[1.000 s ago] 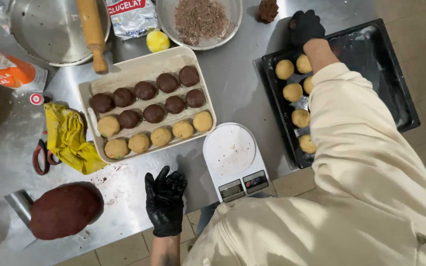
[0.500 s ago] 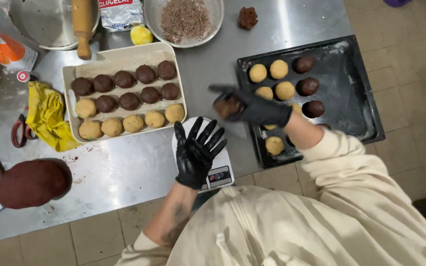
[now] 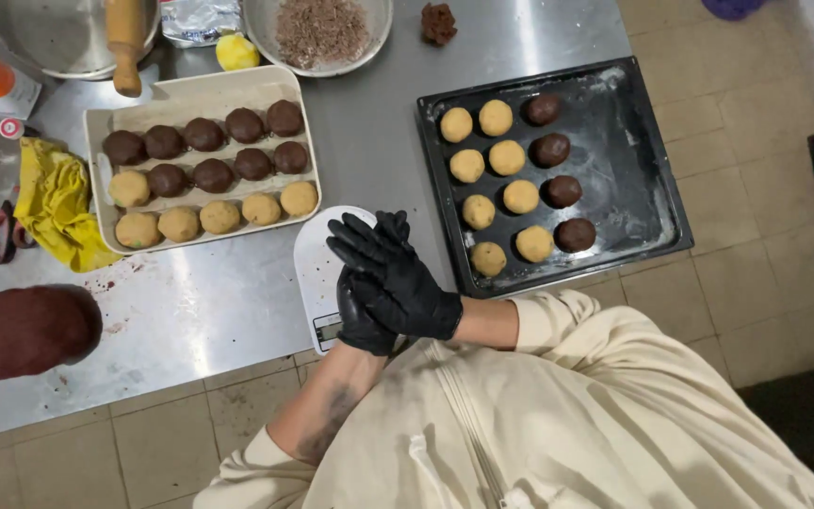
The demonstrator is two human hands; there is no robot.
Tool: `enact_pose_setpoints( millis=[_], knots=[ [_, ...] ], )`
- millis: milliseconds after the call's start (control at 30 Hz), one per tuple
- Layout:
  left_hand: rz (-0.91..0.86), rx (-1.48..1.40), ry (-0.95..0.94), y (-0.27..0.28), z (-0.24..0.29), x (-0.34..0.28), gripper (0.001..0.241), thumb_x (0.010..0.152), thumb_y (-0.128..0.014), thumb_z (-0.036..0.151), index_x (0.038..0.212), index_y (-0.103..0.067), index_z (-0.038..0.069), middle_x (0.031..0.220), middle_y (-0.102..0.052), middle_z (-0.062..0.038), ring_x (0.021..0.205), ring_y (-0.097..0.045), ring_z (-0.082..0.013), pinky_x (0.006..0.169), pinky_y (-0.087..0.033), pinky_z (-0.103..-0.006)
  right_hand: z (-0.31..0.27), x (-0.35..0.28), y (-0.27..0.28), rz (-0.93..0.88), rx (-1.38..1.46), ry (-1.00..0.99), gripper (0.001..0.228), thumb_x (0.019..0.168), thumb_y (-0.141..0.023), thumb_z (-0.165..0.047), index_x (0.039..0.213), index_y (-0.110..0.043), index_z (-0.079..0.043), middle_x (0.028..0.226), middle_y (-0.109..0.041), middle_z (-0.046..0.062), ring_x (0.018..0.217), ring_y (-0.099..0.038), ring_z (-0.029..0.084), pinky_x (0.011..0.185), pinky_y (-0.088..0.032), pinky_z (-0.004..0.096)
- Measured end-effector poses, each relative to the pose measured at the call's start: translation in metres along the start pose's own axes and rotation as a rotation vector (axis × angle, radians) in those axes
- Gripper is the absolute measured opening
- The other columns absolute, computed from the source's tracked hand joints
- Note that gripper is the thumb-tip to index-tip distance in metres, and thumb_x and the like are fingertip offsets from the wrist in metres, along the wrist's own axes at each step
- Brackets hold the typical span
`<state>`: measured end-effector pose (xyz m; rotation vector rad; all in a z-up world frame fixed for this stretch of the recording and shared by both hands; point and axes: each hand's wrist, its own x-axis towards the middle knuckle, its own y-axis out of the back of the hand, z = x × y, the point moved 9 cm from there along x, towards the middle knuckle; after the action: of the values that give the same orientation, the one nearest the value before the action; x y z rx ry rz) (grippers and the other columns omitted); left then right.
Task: Rolling portions of cookie dough into uniform balls and placing them onto baking trays.
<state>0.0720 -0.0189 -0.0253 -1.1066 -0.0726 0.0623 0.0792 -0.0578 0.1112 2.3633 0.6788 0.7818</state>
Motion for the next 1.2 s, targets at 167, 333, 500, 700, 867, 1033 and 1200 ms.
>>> enact_pose_setpoints(
  millis=[167,333,500,700,867,1033,1200],
  knots=[
    [-0.003,-0.006,0.033,-0.007,-0.002,-0.016,0.068,0.105,-0.05,0.031,0.165,-0.026,0.012,0.17,-0.03,-0.012,0.156,-0.028,-0.0413,0.13,-0.02,-0.0558,-0.016,-0.001,-0.004,-0.074,0.018,0.119,0.059,0.103,-0.043,-0.036,0.157,-0.048,-0.013,0.169,-0.039,0.006,0.163,-0.03,0.028,0.137,-0.006,0.057],
    [0.024,-0.007,0.112,-0.016,0.019,-0.015,0.063,0.108,-0.047,0.034,0.165,-0.027,0.016,0.165,-0.037,-0.014,0.152,-0.034,-0.0366,0.128,-0.024,-0.0539,0.005,0.007,0.013,-0.108,-0.155,0.105,0.059,0.108,-0.048,-0.034,0.162,-0.041,-0.011,0.172,-0.032,0.012,0.164,-0.025,0.034,0.132,-0.004,0.064],
    [0.0,-0.342,0.258,-0.052,0.054,-0.006,0.059,0.111,-0.043,0.049,0.161,-0.029,0.019,0.156,-0.046,-0.017,0.143,-0.044,-0.0363,0.122,-0.032,-0.0538,-0.001,-0.014,0.003,-0.114,-0.322,0.103,0.067,0.102,-0.052,-0.035,0.162,-0.036,-0.01,0.171,-0.024,0.017,0.161,-0.022,0.039,0.127,-0.006,0.068],
    [-0.015,-0.21,0.261,-0.038,0.005,-0.019,0.071,0.111,-0.039,0.05,0.165,-0.027,0.005,0.163,-0.039,-0.02,0.151,-0.038,-0.0366,0.13,-0.027,-0.0502,-0.007,-0.042,-0.028,-0.019,-0.151,0.111,0.062,0.101,-0.055,-0.035,0.159,-0.04,-0.018,0.171,-0.031,0.005,0.163,-0.028,0.028,0.133,-0.011,0.063],
    [-0.22,-0.017,0.012,-0.054,-0.001,-0.032,0.068,0.11,-0.04,0.045,0.166,-0.023,0.012,0.169,-0.03,-0.019,0.156,-0.032,-0.0446,0.131,-0.024,-0.0586,0.023,-0.051,-0.063,-0.149,-0.355,0.098,0.067,0.106,-0.054,-0.032,0.17,-0.035,-0.025,0.181,-0.028,0.001,0.165,-0.027,0.019,0.137,-0.013,0.05],
    [-0.087,-0.029,0.114,-0.048,0.019,-0.024,0.068,0.108,-0.038,0.046,0.165,-0.023,0.011,0.168,-0.032,-0.02,0.154,-0.033,-0.0423,0.13,-0.023,-0.0565,-0.011,-0.004,0.022,-0.099,-0.267,0.138,0.073,0.098,-0.058,-0.029,0.164,-0.031,-0.013,0.172,-0.022,0.016,0.162,-0.021,0.038,0.126,-0.005,0.069],
    [0.111,0.016,0.198,-0.041,0.044,-0.01,0.065,0.109,-0.036,0.042,0.164,-0.024,0.008,0.168,-0.029,-0.021,0.154,-0.032,-0.0364,0.13,-0.023,-0.053,0.0,-0.037,-0.003,-0.048,-0.215,0.109,0.063,0.108,-0.052,-0.025,0.165,-0.032,-0.007,0.174,-0.024,0.017,0.164,-0.022,0.039,0.13,-0.007,0.067]
  ],
)
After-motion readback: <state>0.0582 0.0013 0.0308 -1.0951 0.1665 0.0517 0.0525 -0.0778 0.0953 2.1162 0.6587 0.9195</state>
